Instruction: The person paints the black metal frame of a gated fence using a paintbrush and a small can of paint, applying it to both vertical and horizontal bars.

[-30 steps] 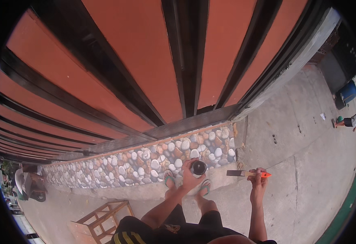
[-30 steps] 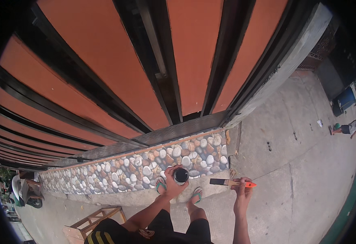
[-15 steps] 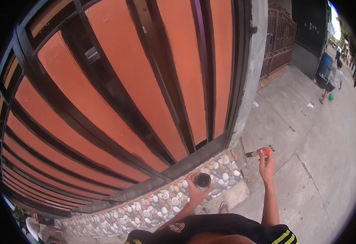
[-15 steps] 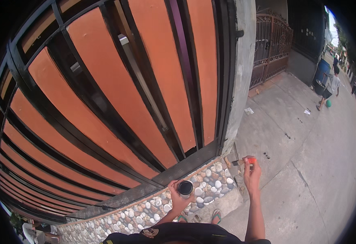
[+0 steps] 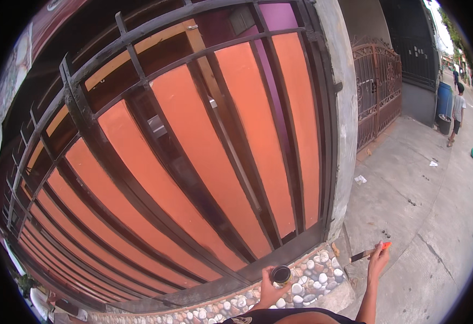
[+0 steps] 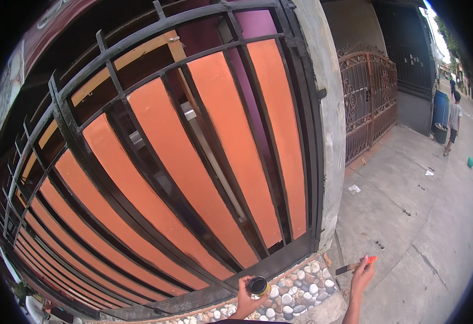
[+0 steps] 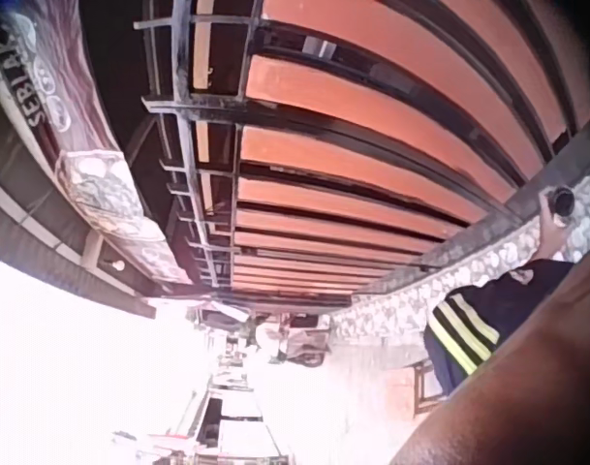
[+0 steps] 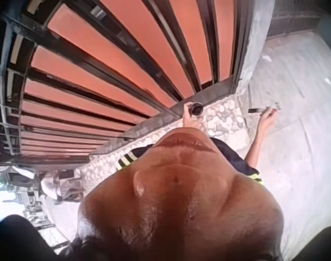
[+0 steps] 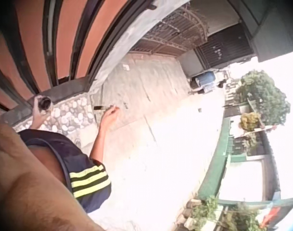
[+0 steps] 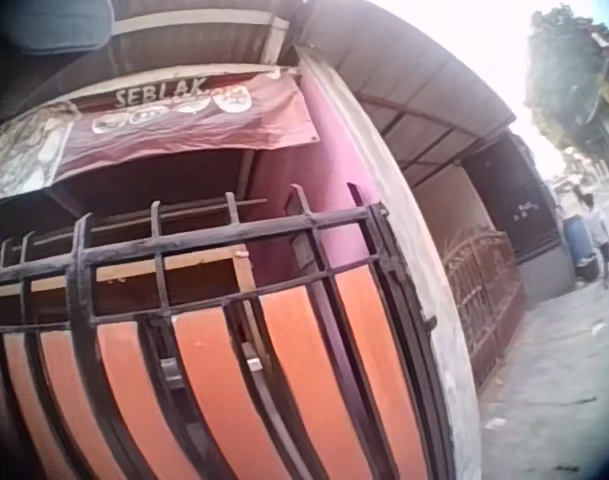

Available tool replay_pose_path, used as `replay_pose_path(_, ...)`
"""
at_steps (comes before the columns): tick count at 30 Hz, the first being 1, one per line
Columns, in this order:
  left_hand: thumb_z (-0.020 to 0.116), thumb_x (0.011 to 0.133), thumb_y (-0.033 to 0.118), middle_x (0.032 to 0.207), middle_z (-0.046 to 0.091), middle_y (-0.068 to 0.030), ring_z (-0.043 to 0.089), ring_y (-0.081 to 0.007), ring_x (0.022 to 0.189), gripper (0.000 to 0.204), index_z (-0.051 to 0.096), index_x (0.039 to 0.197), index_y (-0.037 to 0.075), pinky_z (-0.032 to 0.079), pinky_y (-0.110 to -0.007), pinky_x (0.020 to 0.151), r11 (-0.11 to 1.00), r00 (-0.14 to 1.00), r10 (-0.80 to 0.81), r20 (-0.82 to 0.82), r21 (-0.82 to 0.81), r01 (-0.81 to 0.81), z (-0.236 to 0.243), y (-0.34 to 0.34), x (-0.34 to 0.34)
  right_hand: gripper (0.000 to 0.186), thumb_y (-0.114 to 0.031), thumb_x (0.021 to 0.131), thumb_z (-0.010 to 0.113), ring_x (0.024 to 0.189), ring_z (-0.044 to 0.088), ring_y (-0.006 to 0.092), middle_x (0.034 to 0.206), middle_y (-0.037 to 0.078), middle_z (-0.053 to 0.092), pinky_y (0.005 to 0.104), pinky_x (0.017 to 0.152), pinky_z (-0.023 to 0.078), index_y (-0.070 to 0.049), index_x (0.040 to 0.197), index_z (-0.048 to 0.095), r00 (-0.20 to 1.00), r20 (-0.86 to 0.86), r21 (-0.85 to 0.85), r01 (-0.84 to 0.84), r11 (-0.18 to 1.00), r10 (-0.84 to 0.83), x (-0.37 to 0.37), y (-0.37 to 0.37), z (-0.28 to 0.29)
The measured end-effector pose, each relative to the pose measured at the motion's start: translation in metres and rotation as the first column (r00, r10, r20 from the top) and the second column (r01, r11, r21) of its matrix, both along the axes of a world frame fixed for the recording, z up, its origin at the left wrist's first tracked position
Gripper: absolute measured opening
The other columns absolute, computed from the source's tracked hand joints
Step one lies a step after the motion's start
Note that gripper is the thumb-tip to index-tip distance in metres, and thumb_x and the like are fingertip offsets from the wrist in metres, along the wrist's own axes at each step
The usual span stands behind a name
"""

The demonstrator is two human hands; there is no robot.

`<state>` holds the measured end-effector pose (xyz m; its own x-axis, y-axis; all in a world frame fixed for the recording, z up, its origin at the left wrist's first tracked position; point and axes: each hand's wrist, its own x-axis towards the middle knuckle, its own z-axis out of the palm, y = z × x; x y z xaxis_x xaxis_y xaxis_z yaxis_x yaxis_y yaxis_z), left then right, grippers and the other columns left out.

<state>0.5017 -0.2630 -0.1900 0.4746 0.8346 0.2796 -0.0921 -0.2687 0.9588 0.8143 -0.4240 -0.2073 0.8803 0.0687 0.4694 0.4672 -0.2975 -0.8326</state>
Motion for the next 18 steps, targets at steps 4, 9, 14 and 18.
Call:
replay_pose_path(4, 0.082, 0.07, 0.001, 0.115, 0.047, -0.0096, 0.054, -0.0152, 0.109, 0.07, 0.032, 0.119, 0.005, 0.043, -0.03, 0.095, 0.999, 0.999, 0.037, 0.01, -0.009, -0.037, 0.003, -0.003, 0.002, 0.026, -0.021, 0.1, 0.052, 0.063, 0.055, 0.0219, 0.07, 0.012, 0.058, 0.0354, 0.06, 0.043, 0.002, 0.089, 0.059, 0.993, -0.086, 0.032, -0.076, 0.997, 0.079, 0.009, 0.017, -0.005)
replay_pose_path(9, 0.085, 0.068, 0.007, 0.114, 0.05, -0.0083, 0.056, -0.0152, 0.107, 0.069, 0.036, 0.117, 0.005, 0.044, -0.03, 0.095, 0.994, 0.995, 0.102, -0.002, -0.028, -0.102, 0.005, -0.008, -0.008, 0.033, -0.023, 0.101, 0.05, 0.061, 0.054, 0.02, 0.068, 0.012, 0.059, 0.0356, 0.058, 0.042, 0.003, 0.083, 0.059, 0.982, -0.103, -0.046, -0.161, 0.986, 0.156, -0.001, 0.038, -0.005)
replay_pose_path(14, 0.086, 0.068, 0.012, 0.107, 0.055, -0.0095, 0.059, -0.0137, 0.101, 0.07, 0.038, 0.117, 0.003, 0.047, -0.027, 0.089, 0.99, 0.987, 0.14, -0.082, 0.027, -0.138, -0.004, -0.01, -0.016, 0.037, -0.027, 0.101, 0.05, 0.057, 0.058, 0.0177, 0.065, 0.012, 0.061, 0.034, 0.055, 0.044, 0.004, 0.081, 0.06, 0.949, -0.202, 0.038, -0.239, 0.97, 0.242, -0.013, 0.046, 0.002)
replay_pose_path(18, 0.088, 0.066, 0.014, 0.106, 0.056, -0.0096, 0.06, -0.0133, 0.1, 0.071, 0.038, 0.115, 0.002, 0.048, -0.028, 0.09, 0.993, 0.99, 0.116, -0.077, -0.007, -0.117, -0.001, -0.014, -0.022, 0.038, -0.03, 0.103, 0.046, 0.062, 0.065, 0.0162, 0.072, 0.011, 0.064, 0.0279, 0.054, 0.053, 0.003, 0.09, 0.058, 0.798, -0.302, 0.174, -0.491, 0.853, 0.521, -0.003, 0.058, -0.004)
